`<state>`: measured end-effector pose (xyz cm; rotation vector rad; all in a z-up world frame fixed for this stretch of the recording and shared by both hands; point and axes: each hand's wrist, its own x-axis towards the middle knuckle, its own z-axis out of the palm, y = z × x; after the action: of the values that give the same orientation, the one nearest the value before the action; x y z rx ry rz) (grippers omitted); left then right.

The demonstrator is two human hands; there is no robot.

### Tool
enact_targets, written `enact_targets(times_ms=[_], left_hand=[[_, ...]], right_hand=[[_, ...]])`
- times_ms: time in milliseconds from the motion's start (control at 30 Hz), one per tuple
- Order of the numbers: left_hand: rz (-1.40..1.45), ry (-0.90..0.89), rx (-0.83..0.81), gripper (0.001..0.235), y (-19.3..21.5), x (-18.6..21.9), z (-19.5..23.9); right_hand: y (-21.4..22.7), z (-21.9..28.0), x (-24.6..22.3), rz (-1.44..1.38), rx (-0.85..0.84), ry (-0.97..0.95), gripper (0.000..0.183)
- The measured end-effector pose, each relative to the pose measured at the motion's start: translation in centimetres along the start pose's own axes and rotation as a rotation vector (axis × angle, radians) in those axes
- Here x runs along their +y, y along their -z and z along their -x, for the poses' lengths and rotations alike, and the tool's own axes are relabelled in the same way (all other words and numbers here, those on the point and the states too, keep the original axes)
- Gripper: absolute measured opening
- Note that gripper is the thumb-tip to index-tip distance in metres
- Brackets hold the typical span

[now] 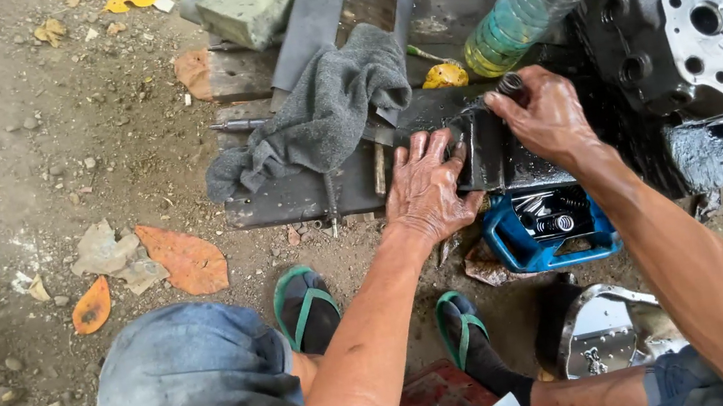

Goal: The person scrubs a cylindrical metal part on a flat surface using a brush and liquid. They then dip the part into a tray of liquid and place it into a blue container. The person repeats this process with another part.

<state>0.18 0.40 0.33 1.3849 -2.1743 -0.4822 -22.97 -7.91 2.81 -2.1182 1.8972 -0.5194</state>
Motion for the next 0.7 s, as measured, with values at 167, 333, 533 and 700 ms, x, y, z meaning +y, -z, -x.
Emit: enact_targets(times_ms=[167,333,533,700], left_hand=[[0.011,0.0,0.027,0.067,0.0,-0.1,-0.2],[0.01,-0.004,0.016,0.066,0.0,-0.1,-0.1],[0.012,-0.001,-0.005,0.068,-0.3,-0.4,-0.3],[0.009,-0.002,-0.006,0.068,0.3,-0.3,-0.1]], right_hand=[[4.4,4.0,-3.7,-0.317,-0.179,-0.235,0.049],[5.6,6.3,-6.3,-0.161,-0.119,-0.203,0.05],[4.1,6.4,-7.5,-0.037,-0.147,-0.035,0.043],[2.9,6.9,-7.1,-0.128,-0.059,-0.085,0.044]])
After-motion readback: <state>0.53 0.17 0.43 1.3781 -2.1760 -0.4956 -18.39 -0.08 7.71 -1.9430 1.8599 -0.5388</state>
